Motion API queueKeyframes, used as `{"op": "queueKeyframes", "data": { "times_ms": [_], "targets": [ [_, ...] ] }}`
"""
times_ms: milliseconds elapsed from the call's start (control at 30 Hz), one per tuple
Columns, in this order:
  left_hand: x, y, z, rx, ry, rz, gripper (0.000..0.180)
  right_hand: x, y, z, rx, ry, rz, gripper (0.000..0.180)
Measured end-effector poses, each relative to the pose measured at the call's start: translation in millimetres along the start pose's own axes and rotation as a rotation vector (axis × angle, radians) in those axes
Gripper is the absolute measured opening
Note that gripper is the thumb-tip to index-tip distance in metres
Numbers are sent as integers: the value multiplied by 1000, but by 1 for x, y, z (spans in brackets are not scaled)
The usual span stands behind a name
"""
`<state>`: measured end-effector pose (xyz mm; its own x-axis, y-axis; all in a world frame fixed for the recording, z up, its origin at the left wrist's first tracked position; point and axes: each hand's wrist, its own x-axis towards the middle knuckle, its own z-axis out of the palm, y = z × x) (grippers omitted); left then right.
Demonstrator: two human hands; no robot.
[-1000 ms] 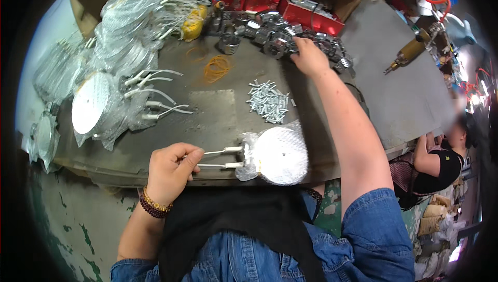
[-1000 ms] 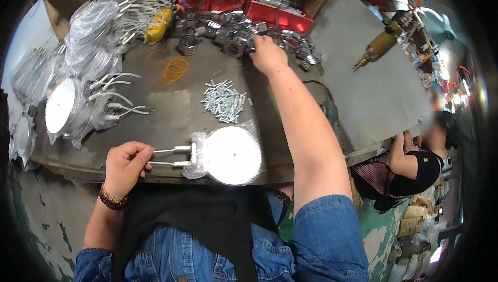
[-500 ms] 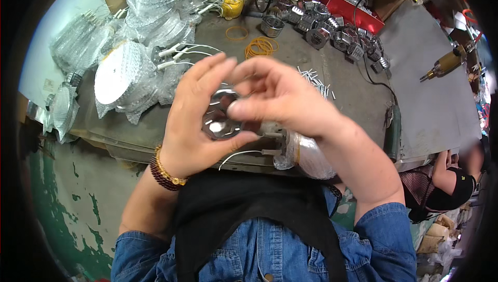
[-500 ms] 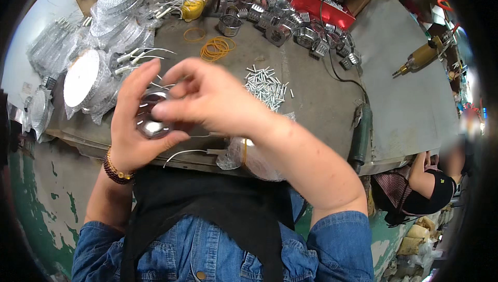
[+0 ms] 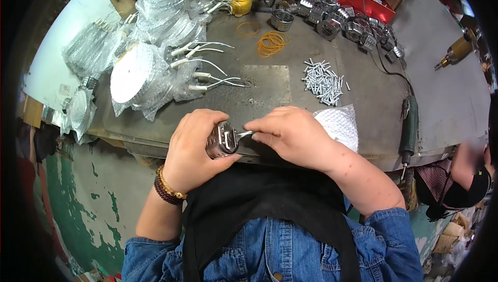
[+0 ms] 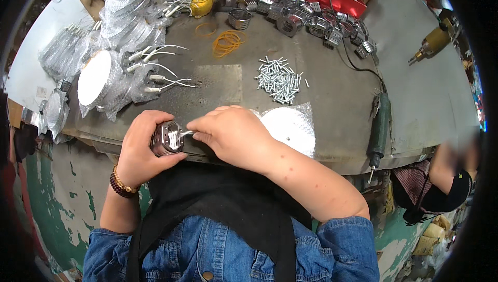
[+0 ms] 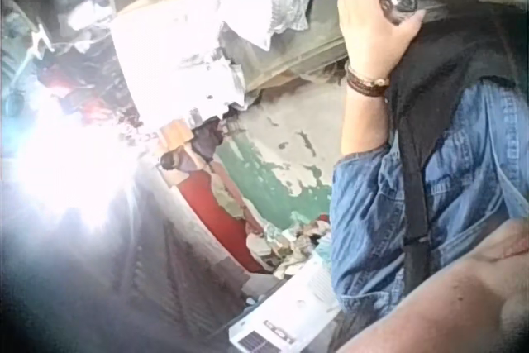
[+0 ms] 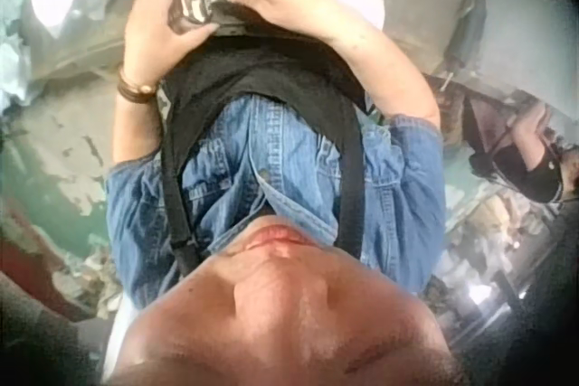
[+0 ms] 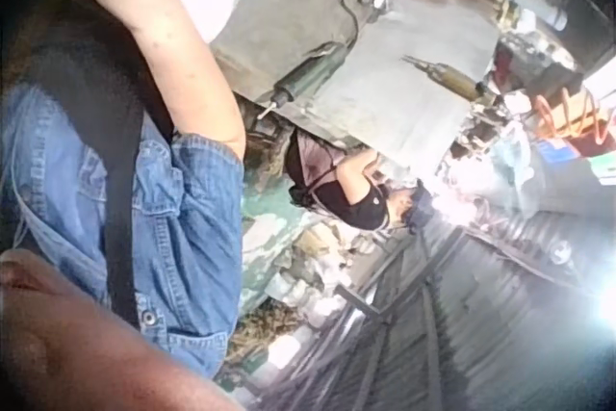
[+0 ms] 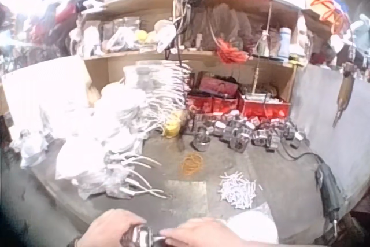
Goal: Assembling the metal components of a round light fixture using a pneumatic screwdriver and screws.
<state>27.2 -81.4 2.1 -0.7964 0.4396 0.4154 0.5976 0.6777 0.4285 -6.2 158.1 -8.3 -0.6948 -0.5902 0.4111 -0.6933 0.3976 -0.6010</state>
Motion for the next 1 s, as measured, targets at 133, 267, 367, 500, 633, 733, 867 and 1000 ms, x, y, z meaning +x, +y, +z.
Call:
{"op": "queueKeyframes", "data": {
  "times_ms": [133, 267, 367, 500, 633, 733, 867, 1000],
  "targets": [
    [5, 13, 3, -147, 15, -47, 65, 2, -10, 5, -79, -25, 182, 13],
    [11, 18, 14, -107, -38, -13, 79, -3, -18, -5, -240, -166, 131, 18],
    [16, 15, 27, -169, -34, 7, 86, -15, -13, -24, -182, -149, 126, 37],
    [21, 20, 47, -176, -10, 30, 97, -26, -12, -32, -45, -65, 72, 61],
    [20, 22, 56, -158, 53, 84, 103, -28, -1, -16, -161, -88, 29, 66],
    [9, 14, 58, -364, 62, 24, 90, -24, 6, -17, -55, -82, -22, 65],
    [-2, -4, 42, -891, -80, -400, 66, -28, 9, -13, -27, -2, -45, 66],
    [13, 11, 35, -833, -172, -475, 50, -28, 4, -15, -27, -19, 35, 68]
  ]
}}
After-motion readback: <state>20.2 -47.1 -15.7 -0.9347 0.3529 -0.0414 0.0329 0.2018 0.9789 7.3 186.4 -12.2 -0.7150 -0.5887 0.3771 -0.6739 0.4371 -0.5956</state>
